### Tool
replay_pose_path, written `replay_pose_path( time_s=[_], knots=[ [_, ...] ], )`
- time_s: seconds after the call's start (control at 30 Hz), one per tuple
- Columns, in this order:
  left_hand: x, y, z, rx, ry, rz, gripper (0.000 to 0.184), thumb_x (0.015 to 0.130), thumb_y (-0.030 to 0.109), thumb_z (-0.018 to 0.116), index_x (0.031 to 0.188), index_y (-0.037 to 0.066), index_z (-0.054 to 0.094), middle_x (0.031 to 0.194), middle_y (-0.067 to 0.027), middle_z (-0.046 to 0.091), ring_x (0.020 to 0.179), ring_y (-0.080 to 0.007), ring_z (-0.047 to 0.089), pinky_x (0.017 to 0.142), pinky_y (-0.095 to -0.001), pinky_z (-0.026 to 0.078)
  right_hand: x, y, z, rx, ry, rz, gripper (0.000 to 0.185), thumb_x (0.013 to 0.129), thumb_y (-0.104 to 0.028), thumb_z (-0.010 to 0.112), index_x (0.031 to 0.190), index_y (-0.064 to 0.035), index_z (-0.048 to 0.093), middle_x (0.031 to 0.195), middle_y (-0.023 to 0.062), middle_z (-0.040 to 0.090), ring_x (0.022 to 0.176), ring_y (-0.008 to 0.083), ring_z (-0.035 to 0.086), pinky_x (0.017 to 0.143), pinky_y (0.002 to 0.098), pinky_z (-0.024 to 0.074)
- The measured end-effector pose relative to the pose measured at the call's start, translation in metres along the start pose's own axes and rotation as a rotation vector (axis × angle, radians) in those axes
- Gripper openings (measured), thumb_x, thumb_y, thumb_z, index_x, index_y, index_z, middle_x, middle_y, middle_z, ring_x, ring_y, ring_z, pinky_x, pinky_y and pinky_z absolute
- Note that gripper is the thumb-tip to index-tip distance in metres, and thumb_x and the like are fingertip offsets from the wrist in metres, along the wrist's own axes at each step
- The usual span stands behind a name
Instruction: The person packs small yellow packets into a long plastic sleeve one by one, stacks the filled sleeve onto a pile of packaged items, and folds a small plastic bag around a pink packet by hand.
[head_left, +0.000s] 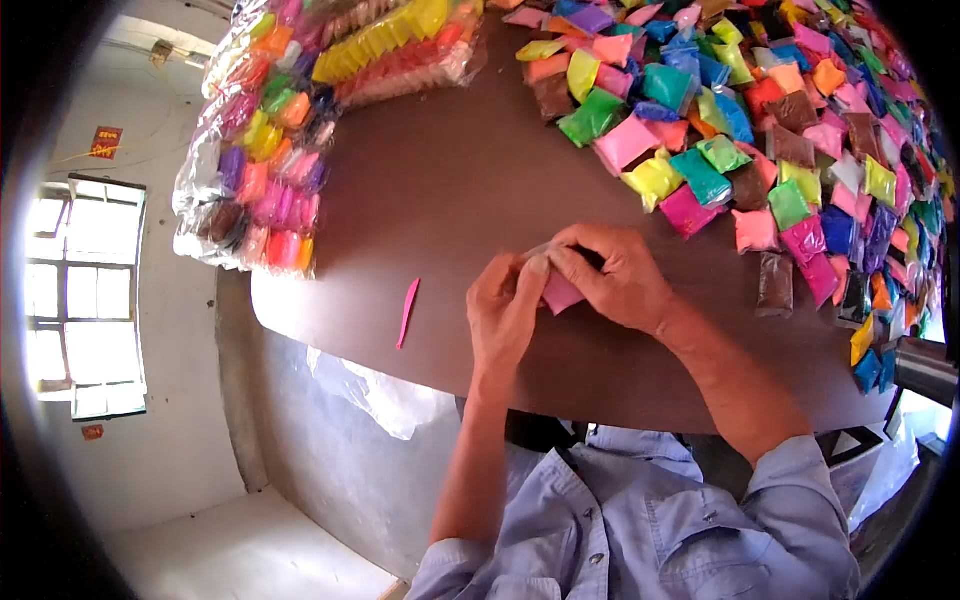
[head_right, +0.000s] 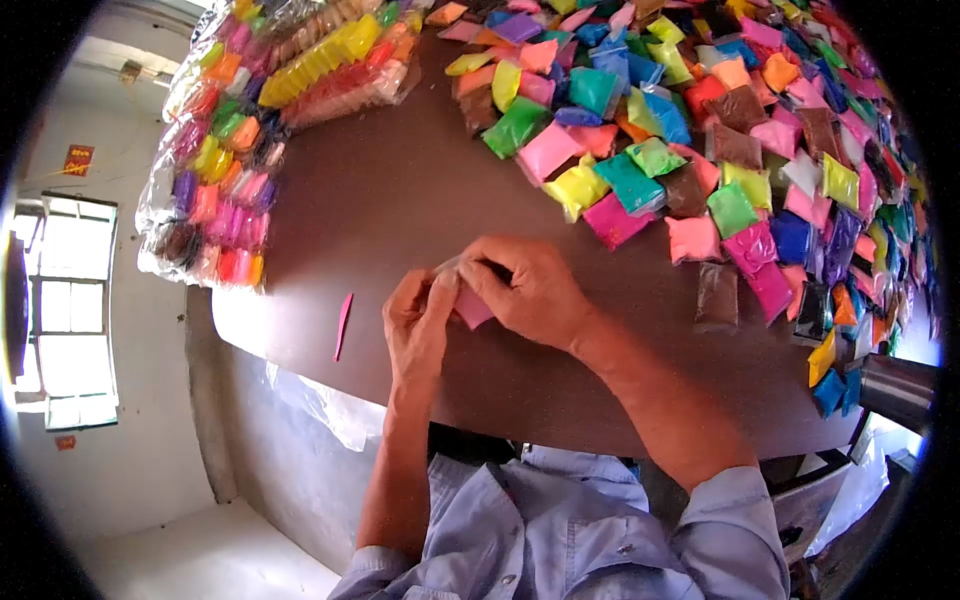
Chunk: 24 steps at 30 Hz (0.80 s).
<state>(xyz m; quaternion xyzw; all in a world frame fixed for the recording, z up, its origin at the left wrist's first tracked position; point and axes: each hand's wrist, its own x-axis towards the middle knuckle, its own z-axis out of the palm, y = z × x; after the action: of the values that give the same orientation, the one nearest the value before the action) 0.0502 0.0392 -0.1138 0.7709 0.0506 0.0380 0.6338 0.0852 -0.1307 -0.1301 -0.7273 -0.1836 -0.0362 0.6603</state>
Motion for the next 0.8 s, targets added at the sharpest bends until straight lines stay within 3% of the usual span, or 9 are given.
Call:
replay_pose_path(
  time_s=[0.33,0.4,0.53,0.6,0.8],
  knots=[
    [-0.002,-0.005,-0.001,-0.062,0.018,-0.063,0.016,0.103,0.015,0.069,0.096,0.001,0.073,0.083,0.0072,0.059,0.076,-0.0024,0.049,0.066,-0.0217,0.038,-0.001,-0.002,0.0,0.002,0.021,0.033,0.014,0.099,-0.013,0.066,0.095,0.0,0.071,0.09,0.0181,0.073,0.081,0.033,0.072,0.072,0.0396,0.055],
    [-0.002,-0.001,0.003,-0.089,0.03,-0.092,0.019,0.101,0.017,0.072,0.096,-0.001,0.073,0.086,0.0029,0.066,0.078,-0.0042,0.056,0.066,-0.0226,0.043,-0.002,0.005,0.002,-0.025,0.055,-0.026,0.015,0.1,-0.013,0.067,0.101,0.0008,0.071,0.09,0.0139,0.073,0.078,0.0201,0.069,0.071,0.0345,0.054],
    [0.0,-0.008,-0.002,-0.102,-0.034,-0.067,0.019,0.101,0.017,0.072,0.097,-0.001,0.073,0.087,0.0027,0.067,0.08,-0.004,0.057,0.068,-0.023,0.043,-0.001,0.006,0.002,-0.021,0.066,-0.062,0.016,0.1,-0.014,0.066,0.1,0.0009,0.071,0.091,0.0146,0.073,0.081,0.0254,0.071,0.073,0.0363,0.0549],
    [0.001,-0.007,-0.002,-0.103,-0.035,-0.13,0.016,0.102,0.016,0.071,0.096,0.002,0.073,0.086,0.0069,0.061,0.08,-0.0024,0.051,0.069,-0.0211,0.039,-0.001,0.004,0.001,-0.017,0.028,-0.02,0.016,0.1,-0.014,0.066,0.102,0.0008,0.071,0.091,0.0148,0.073,0.082,0.0285,0.071,0.074,0.0372,0.0553],
    [0.002,-0.002,0.001,-0.107,0.015,-0.104,0.019,0.102,0.017,0.071,0.097,-0.001,0.073,0.086,0.0044,0.066,0.079,-0.0035,0.055,0.067,-0.0222,0.043,-0.001,0.002,0.004,-0.031,0.023,0.005,0.017,0.101,-0.015,0.066,0.106,0.0004,0.07,0.092,0.0148,0.073,0.082,0.0249,0.071,0.074,0.036,0.0549]
  ],
)
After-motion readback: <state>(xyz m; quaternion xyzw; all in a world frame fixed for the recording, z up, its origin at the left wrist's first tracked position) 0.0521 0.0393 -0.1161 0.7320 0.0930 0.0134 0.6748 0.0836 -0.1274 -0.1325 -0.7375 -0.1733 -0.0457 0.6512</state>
